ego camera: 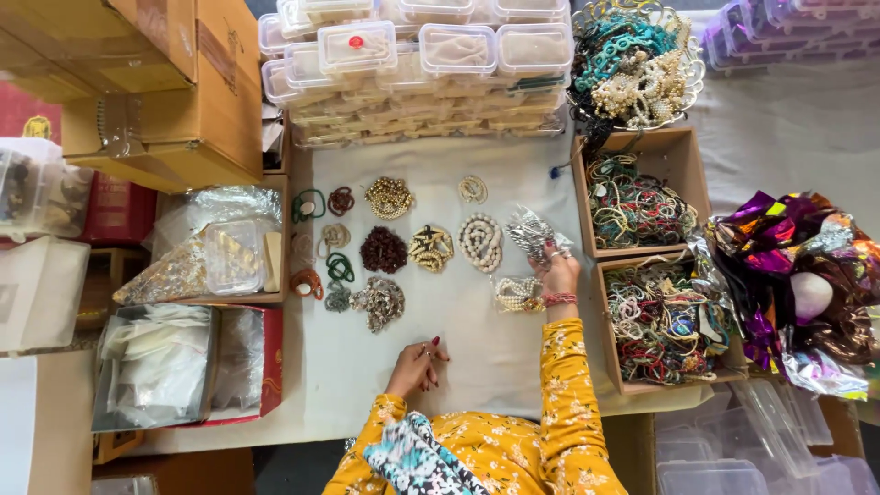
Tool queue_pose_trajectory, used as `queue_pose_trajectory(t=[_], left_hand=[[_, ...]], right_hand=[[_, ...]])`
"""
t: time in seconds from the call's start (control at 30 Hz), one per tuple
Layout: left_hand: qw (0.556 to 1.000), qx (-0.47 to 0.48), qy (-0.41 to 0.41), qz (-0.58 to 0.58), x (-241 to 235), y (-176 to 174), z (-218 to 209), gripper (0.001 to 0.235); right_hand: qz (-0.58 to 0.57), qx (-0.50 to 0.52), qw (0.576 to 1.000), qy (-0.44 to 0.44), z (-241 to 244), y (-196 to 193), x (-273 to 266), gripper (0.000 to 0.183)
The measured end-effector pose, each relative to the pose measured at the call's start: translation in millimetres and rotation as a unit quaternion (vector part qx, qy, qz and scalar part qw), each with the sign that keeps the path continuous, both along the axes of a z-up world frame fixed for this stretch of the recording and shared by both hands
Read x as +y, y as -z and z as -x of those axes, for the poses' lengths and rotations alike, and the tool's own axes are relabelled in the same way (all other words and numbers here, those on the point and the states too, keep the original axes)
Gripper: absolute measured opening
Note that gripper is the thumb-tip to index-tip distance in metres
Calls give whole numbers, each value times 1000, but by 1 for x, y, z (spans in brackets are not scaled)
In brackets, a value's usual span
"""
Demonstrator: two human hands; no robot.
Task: Organizing and packing various pieces of jewelry into plastic bags and containers.
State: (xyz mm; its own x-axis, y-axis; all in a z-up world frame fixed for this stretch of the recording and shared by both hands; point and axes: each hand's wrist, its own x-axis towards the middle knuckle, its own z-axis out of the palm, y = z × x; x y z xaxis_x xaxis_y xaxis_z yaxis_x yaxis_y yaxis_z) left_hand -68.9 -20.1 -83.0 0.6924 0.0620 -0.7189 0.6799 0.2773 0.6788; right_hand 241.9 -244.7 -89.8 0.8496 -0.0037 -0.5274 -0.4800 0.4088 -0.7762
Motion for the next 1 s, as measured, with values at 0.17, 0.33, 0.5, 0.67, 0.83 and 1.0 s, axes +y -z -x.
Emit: queue_pose_trajectory(t=[0.17,0.33,0.5,0.67,0.83,1.0], left_hand=[[1000,-21,20,0,3,-4,2,40],[999,-29,19,-17,0,-5,2,40],[999,-38,14,-5,1,1,5,42],[1000,-22,7,11,-1,1,4,42],[999,-31,-3,14,-1,-1,9,41],[999,-37,4,18,-1,0,8,40]], right_hand=[[97,-39,989,-101,-17,-23,-30,21],[193,-54,946,-255,-30,-15,-51,35],[323,-74,906,-264,-40,39,-51,32],[402,-175,866,-239,-34,26,-34,34],[542,-153,804,-192,-5,-54,-6,55],[637,-364,644,-216,20,-68,3,71]])
